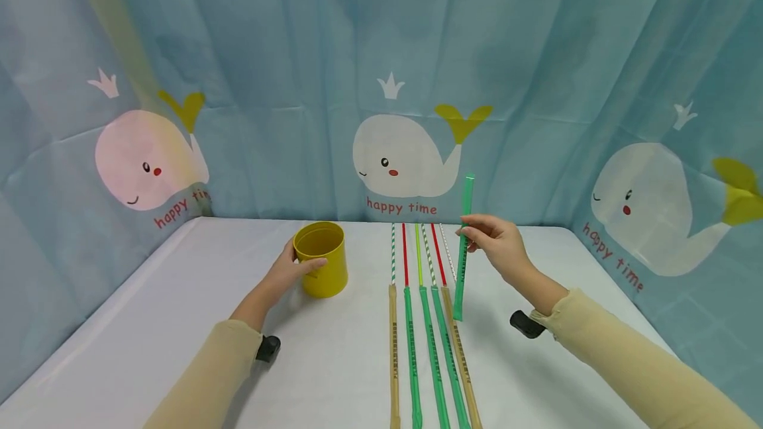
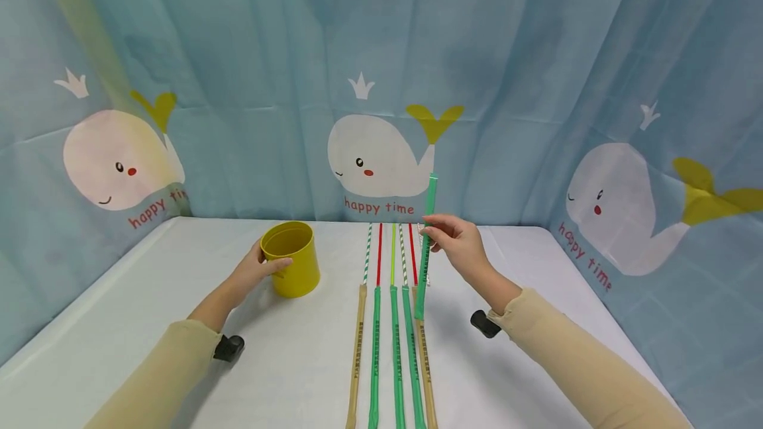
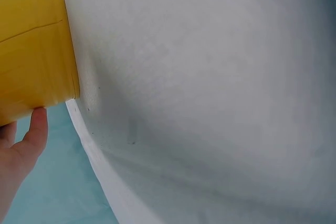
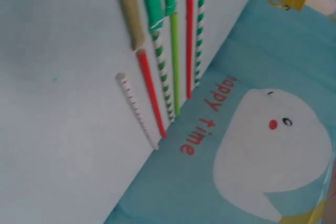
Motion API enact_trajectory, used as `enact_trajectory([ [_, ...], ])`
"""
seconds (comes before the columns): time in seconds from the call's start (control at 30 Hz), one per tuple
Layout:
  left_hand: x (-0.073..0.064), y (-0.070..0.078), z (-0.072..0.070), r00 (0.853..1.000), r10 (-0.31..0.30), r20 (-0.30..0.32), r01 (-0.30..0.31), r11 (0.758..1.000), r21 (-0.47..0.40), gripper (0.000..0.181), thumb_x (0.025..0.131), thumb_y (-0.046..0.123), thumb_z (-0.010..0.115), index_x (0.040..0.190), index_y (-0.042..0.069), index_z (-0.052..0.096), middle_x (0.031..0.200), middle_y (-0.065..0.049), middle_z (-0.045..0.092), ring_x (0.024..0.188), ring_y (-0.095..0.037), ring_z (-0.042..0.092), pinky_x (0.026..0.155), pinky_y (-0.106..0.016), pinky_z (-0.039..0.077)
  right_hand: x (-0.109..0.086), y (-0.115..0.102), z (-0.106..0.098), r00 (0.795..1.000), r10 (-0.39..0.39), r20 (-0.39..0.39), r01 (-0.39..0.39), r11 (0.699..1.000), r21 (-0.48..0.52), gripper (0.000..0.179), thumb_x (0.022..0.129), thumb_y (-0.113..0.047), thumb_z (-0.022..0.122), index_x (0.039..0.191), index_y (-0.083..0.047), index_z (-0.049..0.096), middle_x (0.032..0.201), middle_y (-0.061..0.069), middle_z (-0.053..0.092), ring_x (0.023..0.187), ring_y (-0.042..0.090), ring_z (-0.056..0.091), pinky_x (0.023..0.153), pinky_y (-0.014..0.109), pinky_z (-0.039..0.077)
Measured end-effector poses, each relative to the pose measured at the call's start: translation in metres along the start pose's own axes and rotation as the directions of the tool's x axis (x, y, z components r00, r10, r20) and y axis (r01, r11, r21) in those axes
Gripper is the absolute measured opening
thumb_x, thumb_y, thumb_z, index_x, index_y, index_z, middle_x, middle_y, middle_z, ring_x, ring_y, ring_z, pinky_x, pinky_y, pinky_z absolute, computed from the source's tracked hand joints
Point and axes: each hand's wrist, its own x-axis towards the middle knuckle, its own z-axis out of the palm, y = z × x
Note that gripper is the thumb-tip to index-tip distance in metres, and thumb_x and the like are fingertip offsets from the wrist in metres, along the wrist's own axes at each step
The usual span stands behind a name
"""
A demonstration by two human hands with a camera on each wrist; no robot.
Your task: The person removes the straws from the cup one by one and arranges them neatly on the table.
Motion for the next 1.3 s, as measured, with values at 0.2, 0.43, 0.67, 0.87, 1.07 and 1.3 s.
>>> enact_trajectory([
  [0.2, -0.001, -0.001, 0.001, 1.000, -0.002, 0.002, 0.002, 1.000, -0.005, 0.098, 0.088, 0.041, 0.070, 0.155, 0.007, 0.007, 0.158, -0.017, 0.016, 0.144, -0.038, 0.011, 0.113, -0.061, 0.012, -0.005, 0.015, -0.014, 0.989, 0.066, 0.136, -0.062, 0.997, -0.038, 0.038, 0.092, -0.005, 0.066, 0.126, 0.009, 0.055, 0.094, 0.005, 0.063, 0.078, 0.011, 0.062, 0.069, 0.029, 0.055],
  [0.43, -0.003, 0.002, -0.001, 1.000, -0.001, -0.009, 0.001, 1.000, -0.003, 0.098, 0.088, 0.041, 0.070, 0.155, 0.008, 0.006, 0.158, -0.017, 0.016, 0.144, -0.038, 0.013, 0.113, -0.061, 0.012, -0.010, 0.028, -0.024, 0.962, 0.142, 0.235, -0.140, 0.990, -0.025, 0.050, 0.091, -0.006, 0.067, 0.134, 0.008, 0.046, 0.096, 0.007, 0.060, 0.080, 0.011, 0.061, 0.071, 0.027, 0.053],
  [0.67, -0.004, 0.000, -0.001, 1.000, -0.011, -0.001, 0.011, 1.000, 0.000, 0.096, 0.089, 0.040, 0.070, 0.155, 0.008, 0.007, 0.157, -0.017, 0.018, 0.144, -0.037, 0.014, 0.114, -0.060, 0.012, -0.021, 0.041, -0.028, 0.923, 0.209, 0.323, -0.205, 0.978, -0.045, 0.056, 0.090, -0.008, 0.070, 0.136, 0.007, 0.043, 0.098, 0.012, 0.060, 0.085, 0.013, 0.063, 0.079, 0.030, 0.055],
  [0.87, -0.002, 0.000, 0.000, 1.000, -0.012, -0.001, 0.012, 1.000, 0.002, 0.099, 0.088, 0.043, 0.070, 0.155, 0.009, 0.005, 0.159, -0.016, 0.015, 0.145, -0.038, 0.011, 0.113, -0.062, 0.012, -0.032, 0.048, -0.030, 0.885, 0.223, 0.409, -0.217, 0.974, -0.061, 0.057, 0.089, -0.009, 0.070, 0.136, 0.008, 0.042, 0.092, 0.010, 0.061, 0.077, 0.016, 0.061, 0.076, 0.034, 0.055],
  [1.07, -0.005, 0.002, -0.001, 1.000, -0.007, 0.001, 0.007, 1.000, -0.004, 0.097, 0.090, 0.040, 0.069, 0.155, 0.008, 0.004, 0.158, -0.017, 0.016, 0.144, -0.037, 0.013, 0.114, -0.060, 0.013, -0.040, 0.055, -0.024, 0.845, 0.255, 0.470, -0.234, 0.967, -0.104, 0.054, 0.088, -0.006, 0.071, 0.130, 0.012, 0.043, 0.086, 0.011, 0.059, 0.072, 0.014, 0.057, 0.070, 0.032, 0.052],
  [1.3, -0.003, 0.005, 0.000, 1.000, -0.005, 0.003, 0.005, 1.000, -0.006, 0.097, 0.090, 0.038, 0.069, 0.155, 0.008, 0.004, 0.159, -0.017, 0.015, 0.145, -0.037, 0.011, 0.114, -0.060, 0.012, -0.053, 0.063, -0.020, 0.817, 0.258, 0.515, -0.243, 0.965, -0.098, 0.049, 0.089, -0.003, 0.069, 0.127, 0.015, 0.043, 0.083, 0.004, 0.059, 0.066, 0.012, 0.052, 0.057, 0.025, 0.043],
])
